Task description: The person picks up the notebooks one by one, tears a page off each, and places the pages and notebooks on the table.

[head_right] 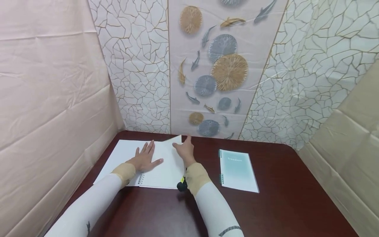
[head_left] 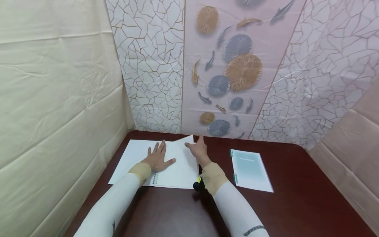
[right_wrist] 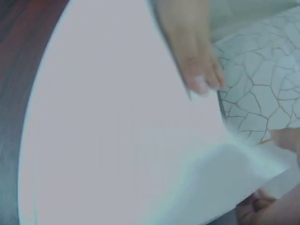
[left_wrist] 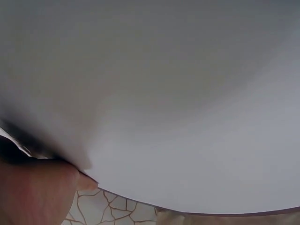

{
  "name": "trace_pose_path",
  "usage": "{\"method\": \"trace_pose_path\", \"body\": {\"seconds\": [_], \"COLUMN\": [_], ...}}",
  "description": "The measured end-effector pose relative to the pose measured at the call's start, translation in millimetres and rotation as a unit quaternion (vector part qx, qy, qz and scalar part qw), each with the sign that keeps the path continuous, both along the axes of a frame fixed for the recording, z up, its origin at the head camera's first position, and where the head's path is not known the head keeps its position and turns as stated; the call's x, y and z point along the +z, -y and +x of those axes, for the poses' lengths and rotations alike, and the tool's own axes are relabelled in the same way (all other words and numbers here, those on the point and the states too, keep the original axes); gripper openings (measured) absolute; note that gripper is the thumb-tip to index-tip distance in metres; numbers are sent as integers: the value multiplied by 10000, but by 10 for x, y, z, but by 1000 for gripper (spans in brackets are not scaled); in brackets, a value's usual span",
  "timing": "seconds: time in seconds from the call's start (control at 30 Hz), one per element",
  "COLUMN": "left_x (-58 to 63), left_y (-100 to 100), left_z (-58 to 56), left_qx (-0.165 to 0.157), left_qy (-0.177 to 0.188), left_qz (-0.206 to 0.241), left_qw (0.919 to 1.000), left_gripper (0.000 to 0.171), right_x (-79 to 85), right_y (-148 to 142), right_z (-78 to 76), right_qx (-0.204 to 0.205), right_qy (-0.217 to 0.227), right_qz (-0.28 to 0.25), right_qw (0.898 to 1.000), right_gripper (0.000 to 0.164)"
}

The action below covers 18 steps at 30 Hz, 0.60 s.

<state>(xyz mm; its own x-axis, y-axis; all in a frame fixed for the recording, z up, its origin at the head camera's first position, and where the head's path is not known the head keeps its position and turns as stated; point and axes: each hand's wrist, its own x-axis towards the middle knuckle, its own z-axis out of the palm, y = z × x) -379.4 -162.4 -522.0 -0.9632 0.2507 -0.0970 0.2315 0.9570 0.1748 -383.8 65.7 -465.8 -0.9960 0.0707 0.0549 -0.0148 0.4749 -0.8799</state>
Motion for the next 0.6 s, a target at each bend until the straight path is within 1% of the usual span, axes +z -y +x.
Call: {"method": "trace_pose_path", "body": {"seconds": [0.03, 0.07, 0.13, 0.17, 0.2, 0.27, 0.37, 0.43, 0.5, 0.6], "left_x": [-4, 1, 22, 10, 29, 69, 125, 179, 213, 241], "left_y": [-3, -8, -25, -35, -47, -63, -59, -62, -70, -95], "left_z": [-1, 4, 12, -1, 5, 20, 43, 62, 62, 56], "left_qx": [12, 13, -15, -61, -102, -152, -177, -140, -170, -265], "left_qy": [9, 10, 11, -20, -24, -60, -266, -412, -581, -673], "left_qz": [-38, -55, -33, 98, 164, 204, 32, -319, -525, -532], "left_qw": [10000, 10000, 10000, 9999, 9998, 9997, 9995, 9985, 9968, 9960], "left_gripper": [114, 114, 114, 116, 115, 114, 114, 113, 115, 115], "right_x": [-9, -29, -99, -140, -187, -282, -384, -423, -444, -455], "right_y": [-7, -13, -47, -72, -97, -138, -171, -171, -167, -171], "right_z": [-3, -9, -42, -58, -78, -114, -163, -189, -211, -224], "right_qx": [-79, -106, -55, -14, 25, 122, 273, 376, 427, 395], "right_qy": [138, 213, 247, 198, 126, -10, -213, -242, -244, -129], "right_qz": [-86, -66, 140, 255, 340, 349, 310, 290, 342, 365], "right_qw": [9998, 9997, 9996, 9995, 9993, 9993, 9989, 9986, 9982, 9985], "right_gripper": [83, 77, 63, 55, 48, 40, 38, 38, 38, 38]}}
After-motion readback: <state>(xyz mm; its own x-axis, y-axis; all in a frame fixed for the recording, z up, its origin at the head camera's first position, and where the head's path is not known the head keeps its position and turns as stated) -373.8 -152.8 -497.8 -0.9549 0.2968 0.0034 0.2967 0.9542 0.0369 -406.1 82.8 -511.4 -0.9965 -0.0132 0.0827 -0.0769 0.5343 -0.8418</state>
